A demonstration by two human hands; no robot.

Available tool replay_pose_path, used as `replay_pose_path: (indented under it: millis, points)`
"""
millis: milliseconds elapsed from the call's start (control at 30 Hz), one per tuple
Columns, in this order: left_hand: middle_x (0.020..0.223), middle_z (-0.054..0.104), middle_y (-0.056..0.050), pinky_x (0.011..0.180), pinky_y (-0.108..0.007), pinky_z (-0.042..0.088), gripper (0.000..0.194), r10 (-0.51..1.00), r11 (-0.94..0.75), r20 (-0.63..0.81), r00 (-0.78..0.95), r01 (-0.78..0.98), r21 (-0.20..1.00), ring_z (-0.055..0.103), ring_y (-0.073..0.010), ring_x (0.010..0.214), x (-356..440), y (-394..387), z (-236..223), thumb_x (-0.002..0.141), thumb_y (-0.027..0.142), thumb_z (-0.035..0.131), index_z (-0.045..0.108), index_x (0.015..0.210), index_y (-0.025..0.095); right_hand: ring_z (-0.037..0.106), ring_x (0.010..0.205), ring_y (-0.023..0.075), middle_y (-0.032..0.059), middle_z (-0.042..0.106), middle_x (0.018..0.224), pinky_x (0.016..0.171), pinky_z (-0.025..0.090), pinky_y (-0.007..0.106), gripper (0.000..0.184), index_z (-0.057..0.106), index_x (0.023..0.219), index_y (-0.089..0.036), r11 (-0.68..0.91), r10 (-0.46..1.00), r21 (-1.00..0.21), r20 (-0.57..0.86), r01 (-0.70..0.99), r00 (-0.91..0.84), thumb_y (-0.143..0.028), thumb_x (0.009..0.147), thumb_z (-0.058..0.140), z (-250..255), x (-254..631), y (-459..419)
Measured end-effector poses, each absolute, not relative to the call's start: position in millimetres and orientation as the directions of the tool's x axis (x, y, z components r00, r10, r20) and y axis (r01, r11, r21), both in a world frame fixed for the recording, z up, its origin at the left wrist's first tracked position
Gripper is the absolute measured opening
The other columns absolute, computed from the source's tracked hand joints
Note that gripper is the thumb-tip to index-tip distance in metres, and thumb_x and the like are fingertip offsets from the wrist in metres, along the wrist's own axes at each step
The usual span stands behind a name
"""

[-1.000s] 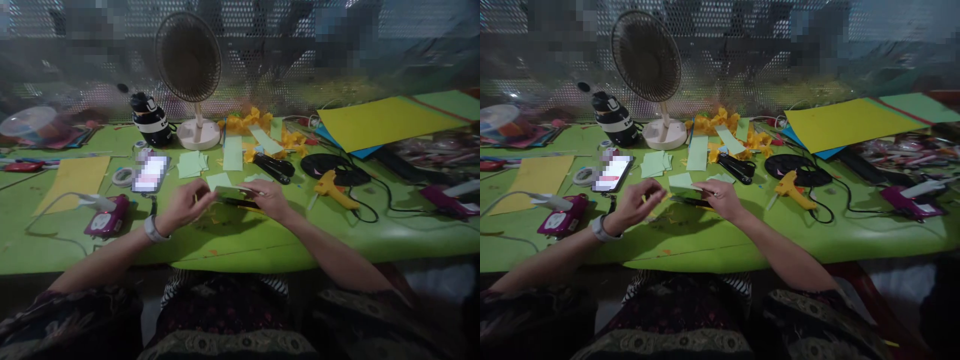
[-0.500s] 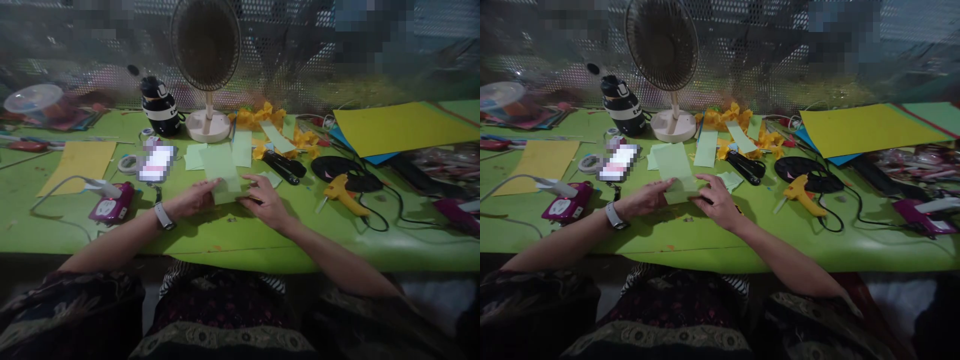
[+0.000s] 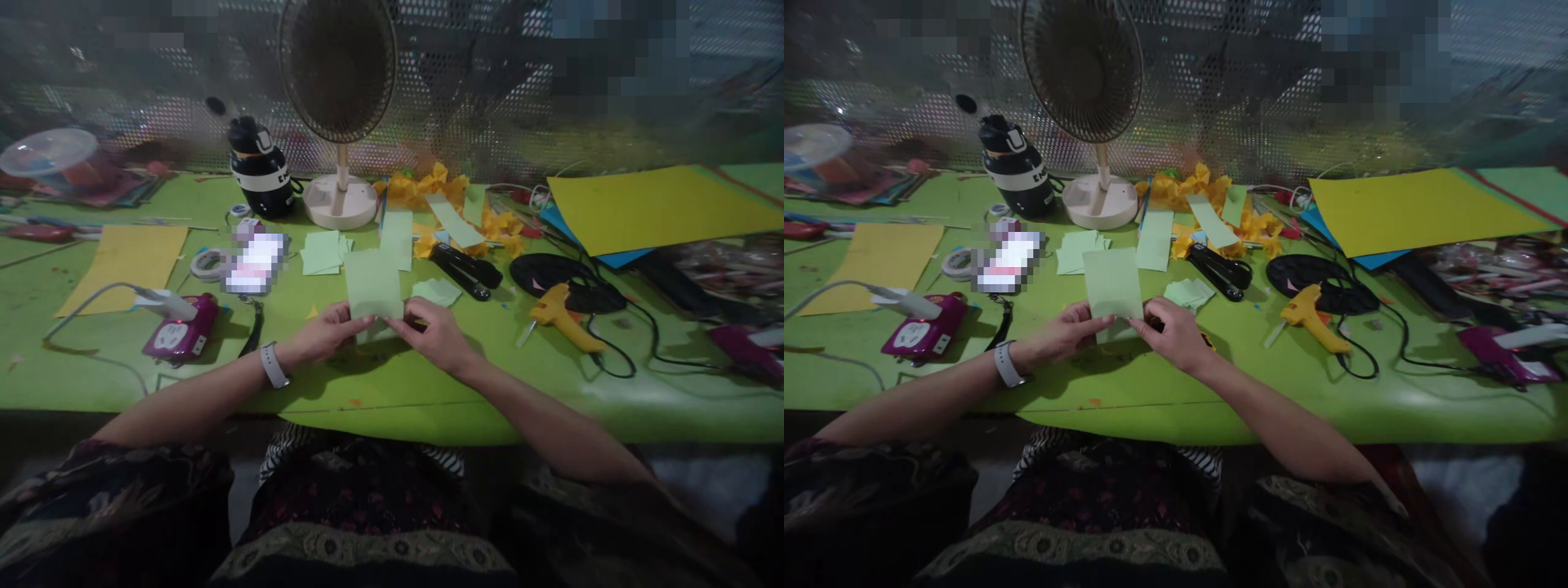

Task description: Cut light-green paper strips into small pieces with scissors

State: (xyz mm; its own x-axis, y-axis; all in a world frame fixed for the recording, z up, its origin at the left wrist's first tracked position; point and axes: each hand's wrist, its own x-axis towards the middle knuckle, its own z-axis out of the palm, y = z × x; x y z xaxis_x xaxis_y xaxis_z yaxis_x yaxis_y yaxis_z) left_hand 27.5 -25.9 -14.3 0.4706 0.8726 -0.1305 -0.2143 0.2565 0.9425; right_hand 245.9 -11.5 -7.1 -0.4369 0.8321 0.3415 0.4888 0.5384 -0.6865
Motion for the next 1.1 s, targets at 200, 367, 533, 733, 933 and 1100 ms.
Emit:
replay_pose_path:
  millis: [200,367,533,733,933,1100]
  points:
    - [0.091,0.076,-0.006,0.073,-0.032,0.057,0.026,0.881,0.216,-0.106,0.462,-0.193,0.957,0.068,-0.0175,0.08,30.2,-27.2,-12.3,0.087,0.04,0.076,0.071,0.102,0.019,0.059,0.075,0.0183,0.005,0.065,0.085,0.067,0.05,0.034,0.039,0.054,0.089,-0.022,0.339,0.922,-0.856,0.219,0.39,-0.32,-0.059,0.089,0.066,-1.7,245.6,-13.6]
    - [0.101,0.075,-0.009,0.072,-0.03,0.056,0.031,0.873,0.172,-0.067,0.483,-0.176,0.969,0.067,-0.0168,0.083,29.4,-27.6,-12.4,0.09,0.039,0.073,0.067,0.111,0.018,0.061,0.077,0.0175,0.0047,0.066,0.088,0.068,0.052,0.033,0.042,0.058,0.094,-0.021,0.262,0.933,-0.925,0.171,0.274,-0.316,-0.062,0.088,0.067,3.1,246.6,-13.3]
    - [0.105,0.075,-0.009,0.067,-0.028,0.054,0.034,0.884,0.121,-0.058,0.463,-0.106,0.987,0.066,-0.0162,0.081,28.5,-30.9,-10.4,0.089,0.039,0.074,0.066,0.115,0.018,0.053,0.066,0.0151,0.0003,0.058,0.073,0.06,0.046,0.032,0.043,0.057,0.079,-0.021,0.295,0.911,-0.917,0.186,0.267,-0.369,-0.062,0.088,0.066,4.1,246.2,-13.8]
    - [0.094,0.076,-0.006,0.062,-0.026,0.053,0.038,0.94,0.153,-0.097,0.328,-0.149,0.977,0.066,-0.013,0.07,27.6,-27.8,-15.6,0.085,0.043,0.077,0.067,0.111,0.019,0.051,0.063,0.014,-0.0003,0.058,0.069,0.058,0.044,0.031,0.044,0.058,0.074,-0.021,0.298,0.922,-0.921,0.209,0.251,-0.325,-0.062,0.084,0.071,1.4,246.6,-11.9]
    - [0.081,0.075,-0.004,0.059,-0.026,0.053,0.035,0.948,0.158,-0.111,0.299,-0.139,0.978,0.064,-0.0119,0.062,24.9,-25.1,-16.6,0.084,0.042,0.078,0.07,0.108,0.017,0.048,0.061,0.0127,-0.0015,0.055,0.067,0.055,0.041,0.029,0.044,0.059,0.072,-0.02,0.256,0.928,-0.936,0.169,0.24,-0.332,-0.06,0.082,0.073,-0.4,247.6,-10.8]
    - [0.087,0.077,-0.005,0.062,-0.026,0.056,0.036,0.947,0.162,-0.104,0.305,-0.173,0.971,0.066,-0.0112,0.066,25.7,-26.3,-15.3,0.082,0.042,0.08,0.071,0.106,0.016,0.044,0.058,0.0112,-0.0033,0.053,0.063,0.053,0.037,0.028,0.047,0.058,0.07,-0.02,0.215,0.935,-0.954,0.14,0.208,-0.325,-0.062,0.077,0.076,-0.3,247.3,-9.3]
